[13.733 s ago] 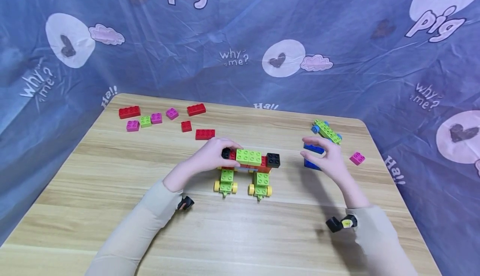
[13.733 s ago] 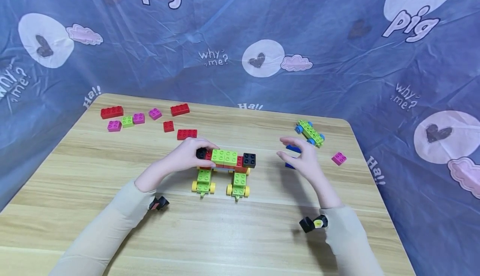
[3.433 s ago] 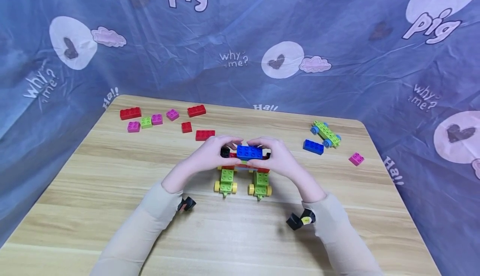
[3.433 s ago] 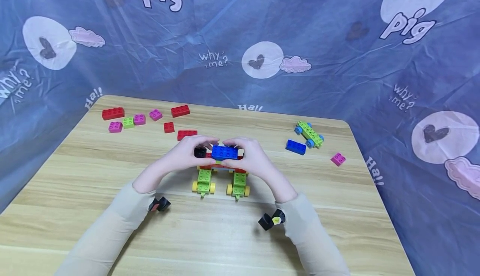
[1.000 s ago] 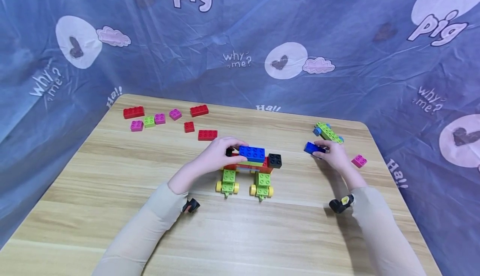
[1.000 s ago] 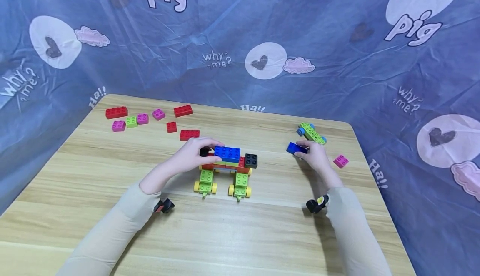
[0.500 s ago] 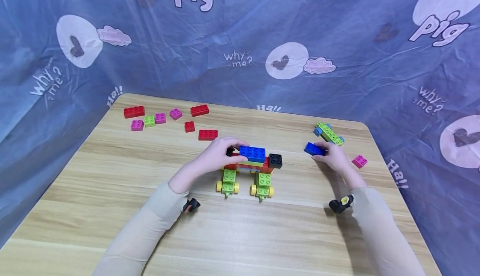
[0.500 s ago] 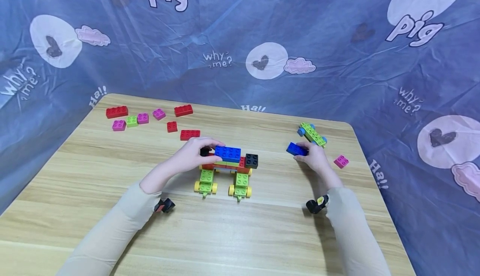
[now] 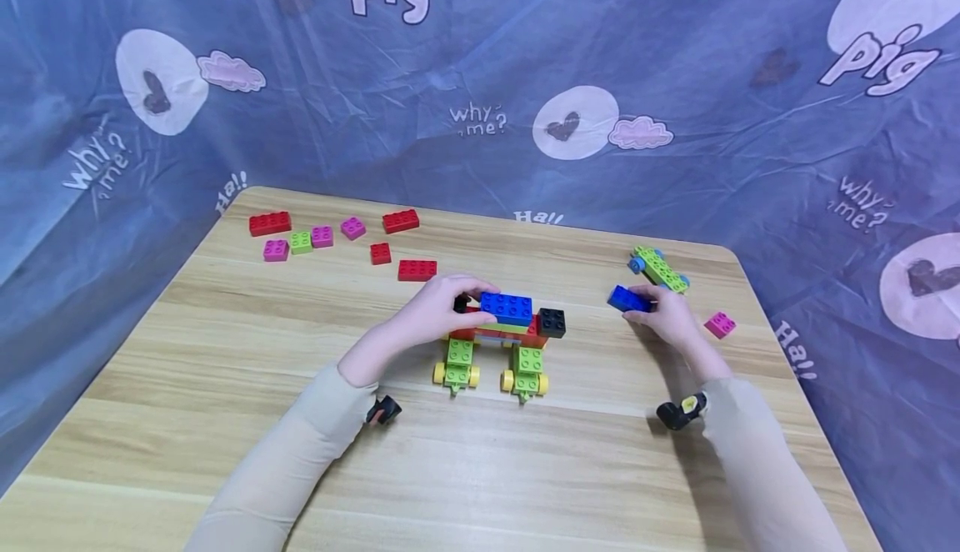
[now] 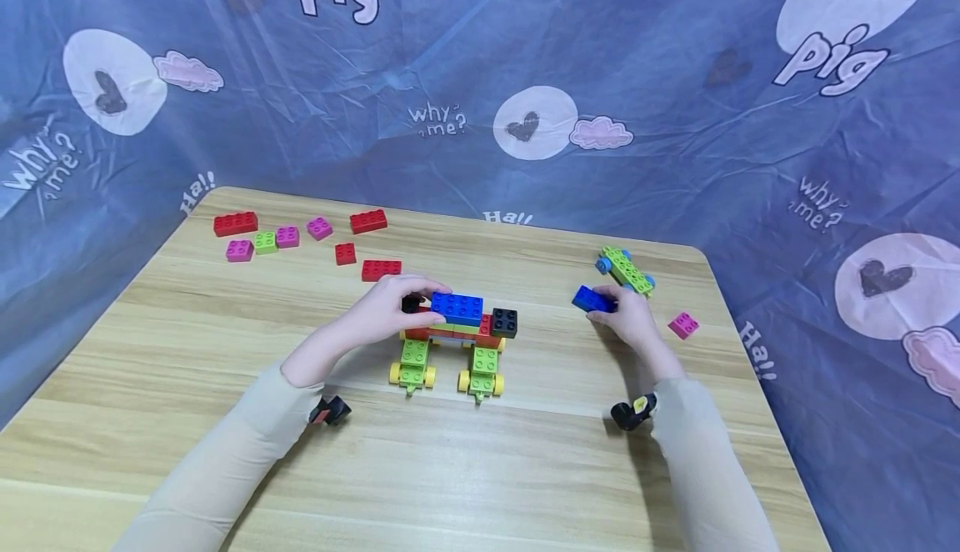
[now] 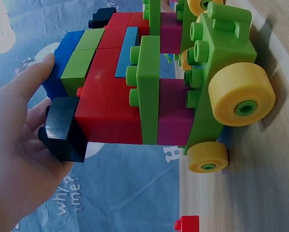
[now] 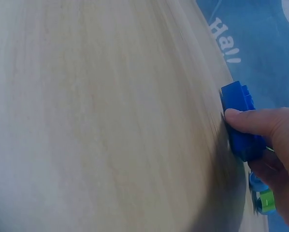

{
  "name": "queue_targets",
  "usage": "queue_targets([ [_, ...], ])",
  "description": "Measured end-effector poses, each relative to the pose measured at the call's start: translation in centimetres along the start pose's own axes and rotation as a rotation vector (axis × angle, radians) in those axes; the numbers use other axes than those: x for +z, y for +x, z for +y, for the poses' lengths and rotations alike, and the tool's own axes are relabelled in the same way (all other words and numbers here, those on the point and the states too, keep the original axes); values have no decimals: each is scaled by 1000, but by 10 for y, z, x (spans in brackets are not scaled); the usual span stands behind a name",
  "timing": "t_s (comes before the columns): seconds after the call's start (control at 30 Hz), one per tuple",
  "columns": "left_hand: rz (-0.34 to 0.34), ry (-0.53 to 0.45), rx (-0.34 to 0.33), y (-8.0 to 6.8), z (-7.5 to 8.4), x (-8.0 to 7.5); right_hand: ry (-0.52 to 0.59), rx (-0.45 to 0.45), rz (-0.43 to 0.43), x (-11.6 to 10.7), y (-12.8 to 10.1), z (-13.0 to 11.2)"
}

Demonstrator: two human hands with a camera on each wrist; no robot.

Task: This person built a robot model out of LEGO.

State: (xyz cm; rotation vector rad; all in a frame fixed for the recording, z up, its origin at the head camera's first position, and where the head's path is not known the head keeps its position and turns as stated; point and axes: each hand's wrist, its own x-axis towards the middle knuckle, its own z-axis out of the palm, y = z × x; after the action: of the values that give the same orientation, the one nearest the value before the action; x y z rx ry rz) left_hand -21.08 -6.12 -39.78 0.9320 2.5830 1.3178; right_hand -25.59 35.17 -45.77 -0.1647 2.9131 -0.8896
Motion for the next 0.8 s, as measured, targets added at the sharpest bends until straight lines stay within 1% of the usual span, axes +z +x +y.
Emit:
queue_targets([
  [0.1,2,4,0,0,0,0,22,-12,20,-1,-1,-4],
  [0.2,3,8,2,0,1,0,31,-54,65,-2,-1,-9],
  [0.3,2,7,4,0,1,-1,38,-93,115,-3,-2,-19],
  [0.53,7,7,14,0,1,0,88,-138,190,-8,-8,-61],
  [0.7,13,7,35,0,0,0,118,-227,234,-6,-8,-90],
  [0.8,12,12,42,1,0,-1,134,-267,238,-5,-10,-109],
])
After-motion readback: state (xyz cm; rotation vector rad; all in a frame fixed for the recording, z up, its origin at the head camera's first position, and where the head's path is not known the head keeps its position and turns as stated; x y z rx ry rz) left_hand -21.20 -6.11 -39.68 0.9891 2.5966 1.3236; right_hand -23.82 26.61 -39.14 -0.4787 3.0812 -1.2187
